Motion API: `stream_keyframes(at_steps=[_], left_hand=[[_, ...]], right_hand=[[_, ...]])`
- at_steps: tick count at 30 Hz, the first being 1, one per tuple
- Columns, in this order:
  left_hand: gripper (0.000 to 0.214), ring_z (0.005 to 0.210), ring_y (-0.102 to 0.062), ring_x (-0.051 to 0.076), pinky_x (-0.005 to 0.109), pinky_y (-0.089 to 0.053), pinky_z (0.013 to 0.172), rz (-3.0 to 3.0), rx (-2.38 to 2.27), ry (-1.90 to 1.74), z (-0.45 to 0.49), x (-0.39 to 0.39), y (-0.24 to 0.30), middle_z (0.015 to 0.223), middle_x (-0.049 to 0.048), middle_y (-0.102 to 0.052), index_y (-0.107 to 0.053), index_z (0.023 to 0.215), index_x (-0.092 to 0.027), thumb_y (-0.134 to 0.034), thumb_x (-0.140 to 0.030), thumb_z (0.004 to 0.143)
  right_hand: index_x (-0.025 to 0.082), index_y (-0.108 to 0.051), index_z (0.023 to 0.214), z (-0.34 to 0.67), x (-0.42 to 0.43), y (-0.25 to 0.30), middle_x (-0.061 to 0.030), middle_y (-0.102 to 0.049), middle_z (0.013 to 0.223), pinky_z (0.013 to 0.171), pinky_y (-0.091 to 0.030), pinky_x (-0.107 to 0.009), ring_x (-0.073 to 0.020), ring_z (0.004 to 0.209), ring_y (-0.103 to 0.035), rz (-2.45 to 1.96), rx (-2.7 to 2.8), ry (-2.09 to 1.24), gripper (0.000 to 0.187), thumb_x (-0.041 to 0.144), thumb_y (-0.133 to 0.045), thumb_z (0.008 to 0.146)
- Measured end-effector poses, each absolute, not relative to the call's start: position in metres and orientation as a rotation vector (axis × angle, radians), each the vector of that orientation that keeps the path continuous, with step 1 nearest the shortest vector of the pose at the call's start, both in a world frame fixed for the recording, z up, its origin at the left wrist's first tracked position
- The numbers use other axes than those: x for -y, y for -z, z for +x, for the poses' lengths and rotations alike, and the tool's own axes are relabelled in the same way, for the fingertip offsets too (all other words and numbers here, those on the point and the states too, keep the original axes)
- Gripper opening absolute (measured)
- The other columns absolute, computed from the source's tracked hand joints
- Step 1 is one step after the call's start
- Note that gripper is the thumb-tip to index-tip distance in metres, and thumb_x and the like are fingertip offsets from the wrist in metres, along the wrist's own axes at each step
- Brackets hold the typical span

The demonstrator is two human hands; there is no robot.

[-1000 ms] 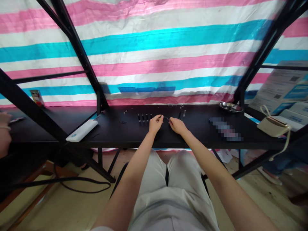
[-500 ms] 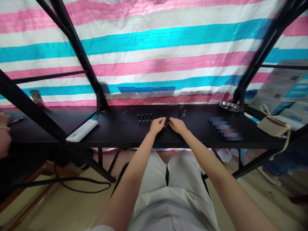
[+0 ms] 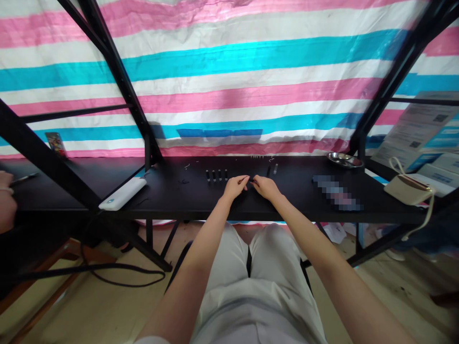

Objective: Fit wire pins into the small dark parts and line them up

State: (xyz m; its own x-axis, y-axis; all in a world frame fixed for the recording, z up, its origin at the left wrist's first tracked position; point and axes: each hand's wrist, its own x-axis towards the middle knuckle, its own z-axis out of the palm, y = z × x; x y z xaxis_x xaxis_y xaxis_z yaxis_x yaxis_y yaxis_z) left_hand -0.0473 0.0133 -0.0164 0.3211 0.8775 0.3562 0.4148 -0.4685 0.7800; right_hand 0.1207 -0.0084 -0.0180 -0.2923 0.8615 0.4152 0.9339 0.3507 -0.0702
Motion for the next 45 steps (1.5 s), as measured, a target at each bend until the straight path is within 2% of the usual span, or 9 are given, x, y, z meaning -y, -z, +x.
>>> stream_keyframes(at_steps=[9, 15, 21, 27, 32, 36, 41, 45], left_hand=[[0.042, 0.046, -0.049, 0.008, 0.02, -0.04, 0.053, 2.097, -1.158, -1.018, -0.048, -0.016, 0.019, 0.059, -0.0009, -0.064, -0.067, 0.106, -0.019, -0.043, -0.046, 0.085], [0.035, 0.058, -0.057, 0.012, 0.022, -0.042, 0.06, 2.191, -1.198, -1.089, -0.045, -0.017, 0.021, 0.062, 0.0011, -0.065, -0.07, 0.095, -0.016, -0.058, -0.042, 0.076], [0.035, 0.05, -0.053, 0.01, 0.022, -0.042, 0.054, 2.001, -1.164, -1.12, -0.044, -0.016, 0.019, 0.056, 0.001, -0.062, -0.069, 0.092, -0.013, -0.06, -0.041, 0.074], [0.031, 0.051, -0.051, 0.01, 0.021, -0.04, 0.052, 2.017, -1.186, -1.136, -0.044, -0.017, 0.02, 0.062, 0.0011, -0.063, -0.069, 0.085, -0.014, -0.063, -0.04, 0.07], [0.019, 0.061, -0.056, 0.014, 0.023, -0.04, 0.059, 2.011, -1.551, -1.292, -0.048, -0.016, 0.016, 0.067, 0.002, -0.064, -0.067, 0.085, -0.019, -0.06, -0.033, 0.073], [0.015, 0.068, -0.059, 0.018, 0.026, -0.04, 0.062, 1.829, -1.864, -1.314, -0.05, -0.016, 0.01, 0.07, 0.0044, -0.065, -0.065, 0.081, -0.021, -0.058, -0.032, 0.074], [0.005, 0.073, -0.06, 0.021, 0.027, -0.04, 0.063, 1.758, -1.884, -1.317, -0.05, -0.02, 0.009, 0.07, 0.0055, -0.066, -0.06, 0.071, -0.022, -0.061, -0.026, 0.07], [0.007, 0.078, -0.061, 0.024, 0.03, -0.042, 0.065, 1.72, -1.946, -1.225, -0.05, -0.021, 0.009, 0.075, 0.0083, -0.066, -0.061, 0.074, -0.021, -0.06, -0.027, 0.07]], right_hand=[[0.017, -0.054, 0.094, 0.122, 0.007, 0.019, -0.0077, -0.066, 0.085, 0.058, -0.033, -0.023, -0.0166, 0.076, -0.061, -1.589, 2.247, 0.264, 0.02, 0.032, -0.041, 0.09], [0.017, -0.055, 0.098, 0.12, 0.009, 0.018, -0.0065, -0.067, 0.083, 0.058, -0.033, -0.023, -0.0166, 0.074, -0.062, -1.601, 2.208, 0.265, 0.023, 0.033, -0.04, 0.09], [0.017, -0.058, 0.088, 0.118, 0.009, 0.019, -0.0064, -0.068, 0.081, 0.057, -0.032, -0.023, -0.0163, 0.072, -0.062, -1.574, 2.259, 0.332, 0.028, 0.037, -0.039, 0.091], [0.017, -0.061, 0.091, 0.118, 0.012, 0.018, -0.0076, -0.069, 0.083, 0.06, -0.034, -0.023, -0.0164, 0.074, -0.063, -1.557, 2.302, 0.314, 0.031, 0.038, -0.037, 0.092], [0.018, -0.06, 0.104, 0.117, 0.015, 0.015, -0.0063, -0.069, 0.085, 0.06, -0.035, -0.022, -0.0158, 0.074, -0.063, -1.508, 2.279, 0.259, 0.036, 0.044, -0.04, 0.09], [0.018, -0.061, 0.101, 0.116, 0.015, 0.015, -0.0063, -0.068, 0.086, 0.06, -0.034, -0.022, -0.0151, 0.074, -0.062, -1.526, 2.265, 0.254, 0.034, 0.041, -0.037, 0.092], [0.019, -0.061, 0.099, 0.116, 0.016, 0.014, -0.0052, -0.068, 0.084, 0.059, -0.034, -0.023, -0.0151, 0.074, -0.062, -1.548, 2.264, 0.247, 0.035, 0.043, -0.037, 0.091], [0.019, -0.061, 0.098, 0.115, 0.016, 0.013, -0.0054, -0.068, 0.085, 0.059, -0.034, -0.023, -0.0149, 0.075, -0.062, -1.563, 2.271, 0.229, 0.034, 0.043, -0.037, 0.091]])
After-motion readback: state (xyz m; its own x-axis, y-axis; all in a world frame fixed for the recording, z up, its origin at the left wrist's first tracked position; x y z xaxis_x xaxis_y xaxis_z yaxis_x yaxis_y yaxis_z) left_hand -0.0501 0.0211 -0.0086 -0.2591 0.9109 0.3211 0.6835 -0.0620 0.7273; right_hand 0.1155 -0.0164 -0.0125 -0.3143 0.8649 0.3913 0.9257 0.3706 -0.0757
